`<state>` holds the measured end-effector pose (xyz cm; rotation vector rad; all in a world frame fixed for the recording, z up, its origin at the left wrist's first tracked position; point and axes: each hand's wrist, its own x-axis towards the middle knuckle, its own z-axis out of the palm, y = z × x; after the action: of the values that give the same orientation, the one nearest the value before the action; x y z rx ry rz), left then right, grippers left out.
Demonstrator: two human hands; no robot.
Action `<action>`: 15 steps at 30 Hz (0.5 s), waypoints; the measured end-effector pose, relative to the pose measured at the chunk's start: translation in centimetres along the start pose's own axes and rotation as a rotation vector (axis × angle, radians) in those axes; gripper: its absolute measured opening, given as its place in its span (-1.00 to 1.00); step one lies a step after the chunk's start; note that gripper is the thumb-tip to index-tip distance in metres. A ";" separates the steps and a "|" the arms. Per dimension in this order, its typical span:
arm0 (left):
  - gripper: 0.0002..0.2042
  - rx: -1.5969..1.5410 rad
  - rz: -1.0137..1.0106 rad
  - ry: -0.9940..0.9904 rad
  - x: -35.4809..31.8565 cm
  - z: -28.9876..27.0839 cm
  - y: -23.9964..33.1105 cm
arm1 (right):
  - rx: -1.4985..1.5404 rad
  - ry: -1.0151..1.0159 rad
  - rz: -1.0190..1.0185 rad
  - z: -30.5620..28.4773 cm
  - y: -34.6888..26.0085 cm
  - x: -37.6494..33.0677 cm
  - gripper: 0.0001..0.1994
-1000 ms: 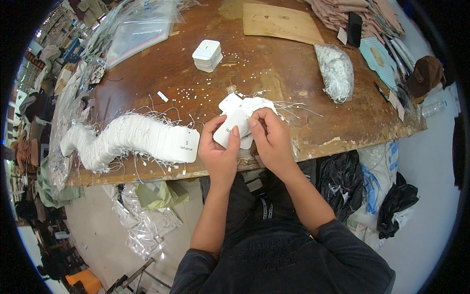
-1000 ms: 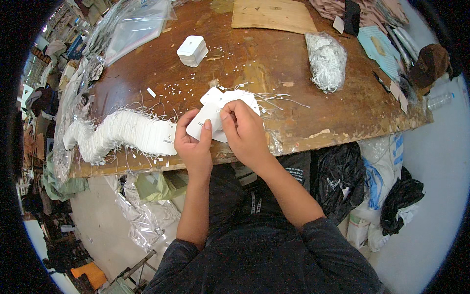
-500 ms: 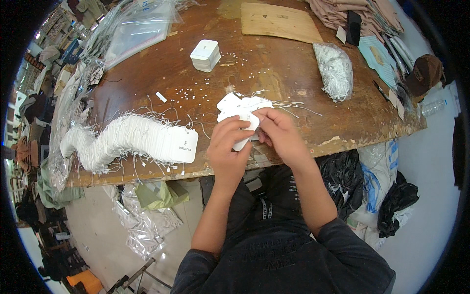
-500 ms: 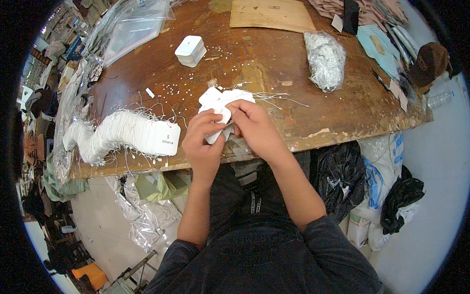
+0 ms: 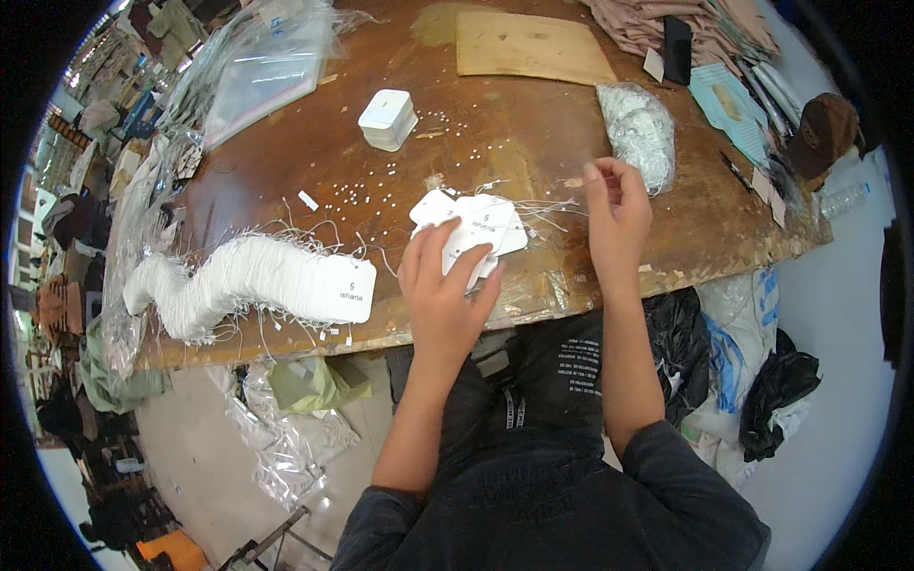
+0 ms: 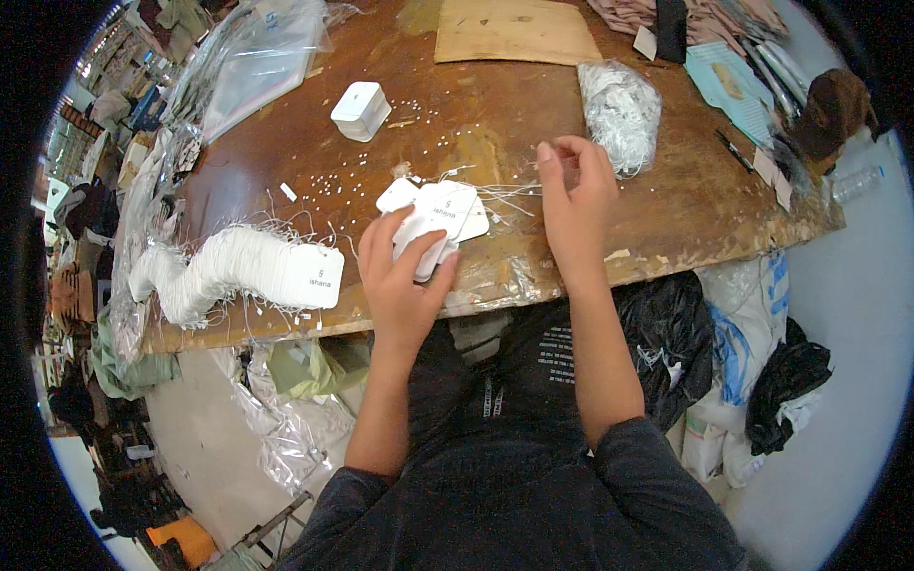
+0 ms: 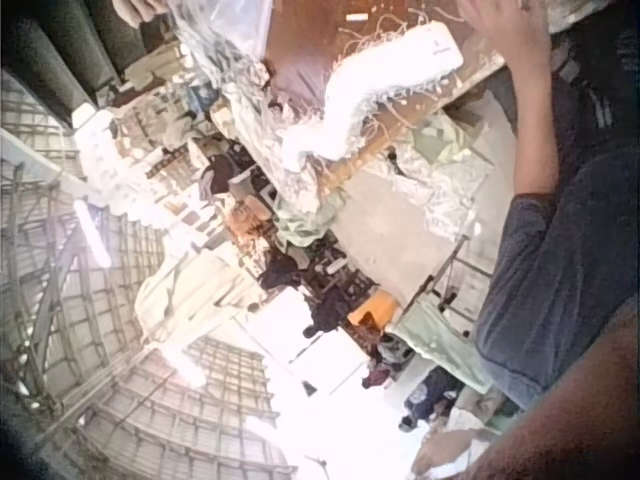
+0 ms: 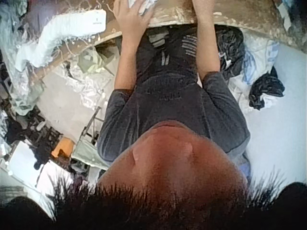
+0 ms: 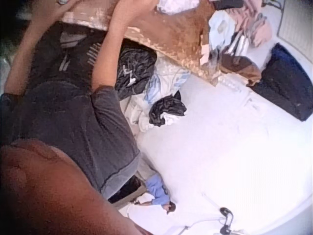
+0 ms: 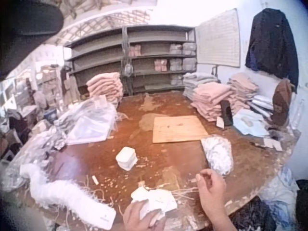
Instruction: The person handles a long bundle of white wired components on a wooden table, then retrieves small white rectangular boxes from a yellow bag and places them on the table. The person then threads white wires through the boxes and arranges them on the table.
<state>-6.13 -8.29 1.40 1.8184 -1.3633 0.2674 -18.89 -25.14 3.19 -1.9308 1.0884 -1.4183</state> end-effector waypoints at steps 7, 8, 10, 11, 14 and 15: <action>-0.39 0.297 0.007 -0.391 1.1 1.6 0.5 | -0.071 -0.087 -0.101 -0.8 1.4 -1.8 -0.83; -0.41 0.306 0.011 -0.409 1.6 2.2 0.3 | -0.085 -0.098 -0.133 -0.9 1.4 -1.8 -0.83; -0.43 0.324 0.006 -0.447 2.9 3.6 -0.5 | -0.100 -0.102 -0.185 -0.9 1.5 -1.6 -0.84; -0.45 0.329 0.000 -0.466 3.7 4.4 -0.9 | -0.100 -0.099 -0.206 -0.8 1.5 -1.5 -0.85; -0.47 0.310 0.026 -0.439 6.4 7.0 -1.8 | -0.098 -0.124 -0.223 -0.8 1.6 -1.3 -0.86; -0.46 0.301 0.017 -0.440 7.3 7.7 -2.0 | -0.091 -0.137 -0.218 -0.8 1.5 -1.3 -0.85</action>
<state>-3.79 -18.77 -0.07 2.2070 -1.7119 0.0830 -20.29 -24.85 1.61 -2.2339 0.9163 -1.3428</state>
